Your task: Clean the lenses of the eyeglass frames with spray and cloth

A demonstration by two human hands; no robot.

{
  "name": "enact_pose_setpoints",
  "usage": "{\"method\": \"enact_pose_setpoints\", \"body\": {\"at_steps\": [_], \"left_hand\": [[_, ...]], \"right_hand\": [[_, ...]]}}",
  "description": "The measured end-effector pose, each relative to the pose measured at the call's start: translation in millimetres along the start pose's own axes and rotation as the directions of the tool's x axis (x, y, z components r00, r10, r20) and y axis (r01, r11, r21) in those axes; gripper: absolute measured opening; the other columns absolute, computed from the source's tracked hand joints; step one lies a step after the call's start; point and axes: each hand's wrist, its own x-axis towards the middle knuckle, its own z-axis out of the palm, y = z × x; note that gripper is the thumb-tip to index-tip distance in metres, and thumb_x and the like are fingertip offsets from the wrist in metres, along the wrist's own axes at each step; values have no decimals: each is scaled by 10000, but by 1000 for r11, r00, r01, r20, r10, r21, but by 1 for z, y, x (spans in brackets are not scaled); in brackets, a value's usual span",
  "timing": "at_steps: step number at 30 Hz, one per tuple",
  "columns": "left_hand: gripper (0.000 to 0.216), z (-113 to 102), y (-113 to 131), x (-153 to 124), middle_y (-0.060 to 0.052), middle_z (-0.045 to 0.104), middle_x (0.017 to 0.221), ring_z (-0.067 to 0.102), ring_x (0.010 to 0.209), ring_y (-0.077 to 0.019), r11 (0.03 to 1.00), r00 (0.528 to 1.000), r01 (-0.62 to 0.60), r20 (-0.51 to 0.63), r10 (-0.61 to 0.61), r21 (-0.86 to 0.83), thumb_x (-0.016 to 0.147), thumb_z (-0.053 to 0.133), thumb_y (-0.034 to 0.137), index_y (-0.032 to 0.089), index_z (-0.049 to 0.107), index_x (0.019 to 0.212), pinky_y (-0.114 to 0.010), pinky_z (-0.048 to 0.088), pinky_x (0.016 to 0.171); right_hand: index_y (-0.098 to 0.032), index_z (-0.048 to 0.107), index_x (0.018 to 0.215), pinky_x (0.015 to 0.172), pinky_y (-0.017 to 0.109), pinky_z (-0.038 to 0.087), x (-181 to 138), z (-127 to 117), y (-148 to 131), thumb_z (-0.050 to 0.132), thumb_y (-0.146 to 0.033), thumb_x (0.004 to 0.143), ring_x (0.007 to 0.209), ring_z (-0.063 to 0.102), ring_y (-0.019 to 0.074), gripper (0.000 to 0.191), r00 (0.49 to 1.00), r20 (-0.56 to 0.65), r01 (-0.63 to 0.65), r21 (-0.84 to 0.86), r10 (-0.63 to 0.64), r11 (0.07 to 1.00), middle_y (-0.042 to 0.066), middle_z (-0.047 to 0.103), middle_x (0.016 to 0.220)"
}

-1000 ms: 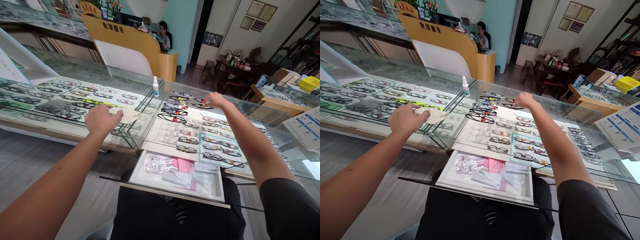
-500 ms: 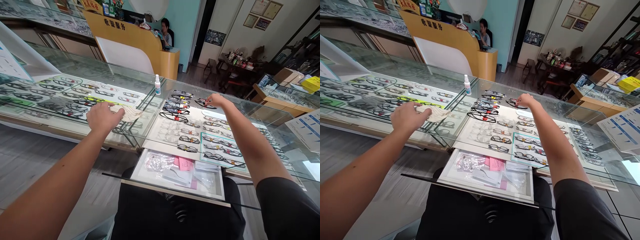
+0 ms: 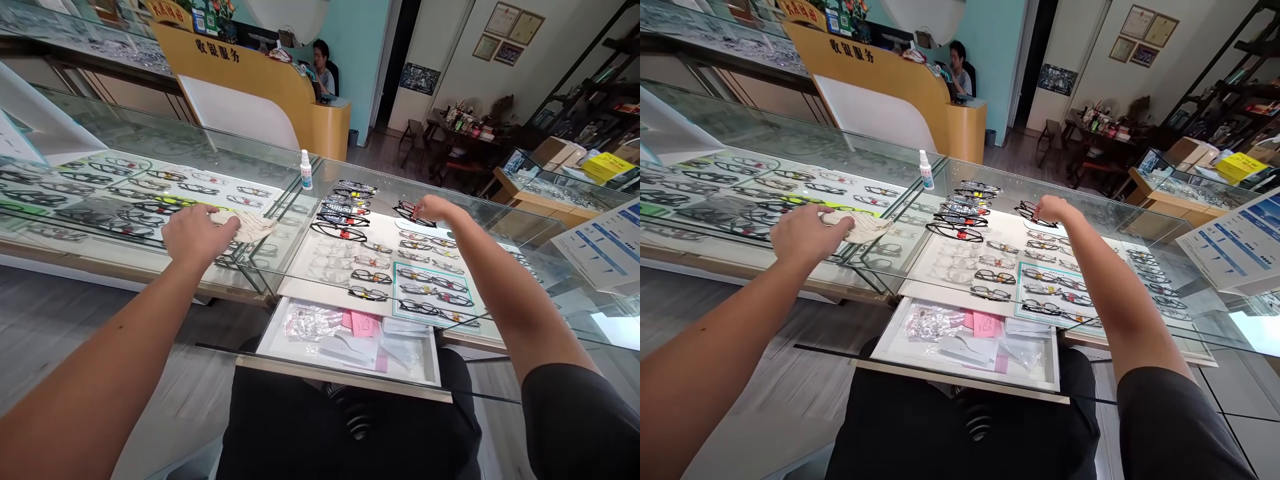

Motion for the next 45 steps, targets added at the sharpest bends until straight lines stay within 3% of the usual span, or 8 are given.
{"method": "enact_pose_setpoints", "body": {"at_steps": [8,10,14,18,22,27,35,45], "left_hand": [[685,1,0,2,-237,681,1407,597,1366,-422,1000,1000,7,2,-7,21,928,631,619,123,673,1397,-599,480,1137],[689,1,1,2,-239,687,1399,606,1354,-433,1000,1000,13,5,-13,28,924,637,618,122,674,1401,-606,498,1118],[673,1,2,2,-229,693,1392,623,1338,-433,999,1000,16,6,-16,45,933,615,616,132,680,1397,-607,516,1107],[686,4,2,2,-214,681,1412,614,1346,-418,999,1000,5,-8,-5,50,934,600,621,123,675,1399,-603,506,1131],[682,3,3,0,-206,683,1395,604,1332,-405,999,1000,16,-1,-16,50,925,597,625,135,675,1394,-598,508,1128],[742,0,6,-1,-217,653,1456,582,1368,-400,999,999,21,25,-22,48,923,588,655,123,646,1436,-603,484,1158],[777,-1,7,-1,-217,679,1415,587,1342,-415,998,999,32,30,-34,56,908,575,699,133,646,1436,-584,495,1122],[711,-1,4,0,-212,663,1437,585,1374,-421,999,999,23,25,-24,41,932,605,640,131,659,1426,-619,479,1153]], "right_hand": [[-224,836,1078,1028,425,488,-88,9,-17,631,-336,1016,1209,672,305,241,977,-90,197,64,-191,978,117,757,1324],[-217,829,1051,990,444,502,-124,9,-28,633,-399,1022,1160,668,310,269,919,-136,390,189,-369,901,124,753,1247],[-214,806,1007,964,448,503,-206,17,-59,632,-343,1043,1088,656,288,220,817,-135,572,318,-561,756,115,734,1107],[-219,768,977,982,442,507,-266,42,-85,619,-225,1044,1055,668,260,163,780,-88,595,409,-619,692,103,720,1072],[-200,722,990,963,446,530,-285,76,-91,607,-212,1041,1078,664,276,126,846,4,471,464,-533,750,122,705,1117],[-215,711,946,917,425,538,-267,126,-89,622,-226,1034,1054,667,278,125,885,77,380,447,-458,810,119,714,1099],[-208,773,1104,1081,503,454,-174,196,-116,618,-211,1012,1249,555,341,180,906,-229,403,203,-357,892,148,712,1286],[-208,792,1197,1263,546,267,-43,218,-174,416,-274,1100,1433,430,356,394,897,-376,299,134,-231,945,161,665,1417]]}}
